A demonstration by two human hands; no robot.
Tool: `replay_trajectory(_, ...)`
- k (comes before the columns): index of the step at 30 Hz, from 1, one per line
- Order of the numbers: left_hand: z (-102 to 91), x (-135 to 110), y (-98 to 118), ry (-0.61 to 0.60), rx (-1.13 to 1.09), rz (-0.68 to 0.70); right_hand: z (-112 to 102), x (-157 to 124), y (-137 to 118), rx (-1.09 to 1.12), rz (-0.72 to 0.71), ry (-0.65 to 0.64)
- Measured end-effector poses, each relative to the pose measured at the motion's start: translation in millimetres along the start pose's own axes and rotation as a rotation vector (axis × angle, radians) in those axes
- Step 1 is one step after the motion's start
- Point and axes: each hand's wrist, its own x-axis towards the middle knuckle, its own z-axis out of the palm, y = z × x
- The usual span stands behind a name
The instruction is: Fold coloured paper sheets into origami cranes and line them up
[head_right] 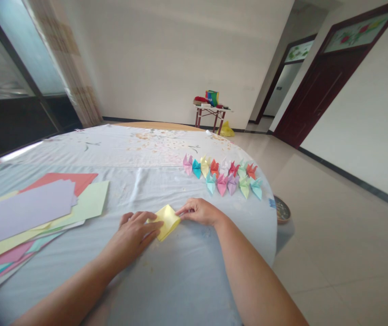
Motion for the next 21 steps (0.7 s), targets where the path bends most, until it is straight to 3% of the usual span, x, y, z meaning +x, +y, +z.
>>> replay_trajectory(21, -1.8, -0.8, 4.3, -0.027, 0.034, 0.032, -0.8, 5.3, -8.5, -0.052, -0.014, 0.003)
